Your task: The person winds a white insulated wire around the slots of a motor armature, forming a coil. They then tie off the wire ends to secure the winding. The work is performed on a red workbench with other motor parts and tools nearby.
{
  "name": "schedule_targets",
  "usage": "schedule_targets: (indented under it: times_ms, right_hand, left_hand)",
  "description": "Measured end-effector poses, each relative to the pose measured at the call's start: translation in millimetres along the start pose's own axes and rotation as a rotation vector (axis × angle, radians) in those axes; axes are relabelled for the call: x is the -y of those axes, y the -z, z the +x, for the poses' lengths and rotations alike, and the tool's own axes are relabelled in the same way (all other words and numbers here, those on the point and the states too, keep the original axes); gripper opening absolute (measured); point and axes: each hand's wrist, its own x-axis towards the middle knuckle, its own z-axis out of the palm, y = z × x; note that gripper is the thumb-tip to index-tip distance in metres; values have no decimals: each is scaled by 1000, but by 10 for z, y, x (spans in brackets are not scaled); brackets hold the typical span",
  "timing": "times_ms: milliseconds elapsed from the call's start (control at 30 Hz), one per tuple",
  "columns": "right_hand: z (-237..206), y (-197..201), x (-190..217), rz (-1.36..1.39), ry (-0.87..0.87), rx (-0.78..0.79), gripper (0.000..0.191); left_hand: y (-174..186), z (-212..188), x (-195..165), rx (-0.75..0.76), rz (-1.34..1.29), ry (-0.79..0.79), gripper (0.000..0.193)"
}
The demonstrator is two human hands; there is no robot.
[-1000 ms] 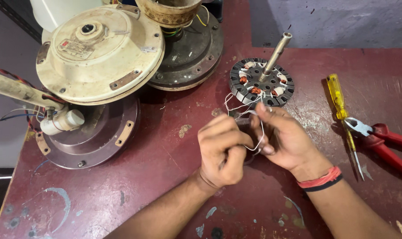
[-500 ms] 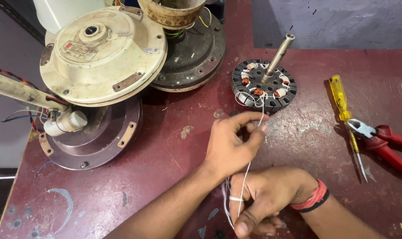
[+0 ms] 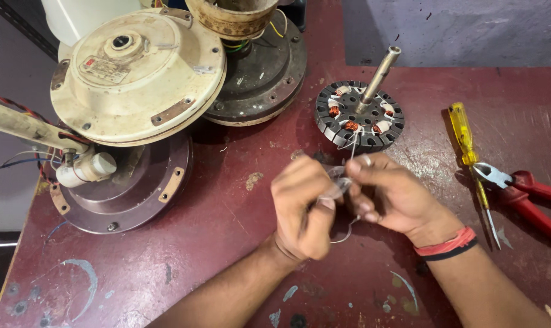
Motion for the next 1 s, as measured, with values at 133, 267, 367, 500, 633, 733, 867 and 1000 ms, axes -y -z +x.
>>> schedule_targets:
  times_ms: [133, 267, 367, 500, 633, 733, 867, 1000]
  right_hand:
    - [-79, -62, -58, -96, -247, 132, 22]
    - [-81, -233, -143, -182, -398, 208, 23]
    - [-100, -297, -128, -246, -431, 264, 24]
    - [-109, -269, -66, -285, -454, 281, 28]
    - [-50, -218, 5, -20, -278, 39, 49]
    - [-19, -211, 52, 89, -229, -17, 64]
    - [-8, -218, 10, -6, -258, -153, 47]
    - [-33, -195, 7, -121, -319, -20, 33]
  left_hand:
    - [-43, 40, 51, -147, 85, 178, 20]
    - [-98, 69, 99, -96, 60, 452, 34]
    - [-121, 77, 111, -71, 43, 595, 38]
    - [-110, 41, 84, -133, 8, 475, 35]
    - [-110, -86, -52, -115, -23, 13, 27]
    - [-106, -119, -105, 25, -54, -175, 23]
    - [-53, -127, -130, 210, -49, -340, 22]
    - [-117, -142, -111, 71, -28, -252, 19]
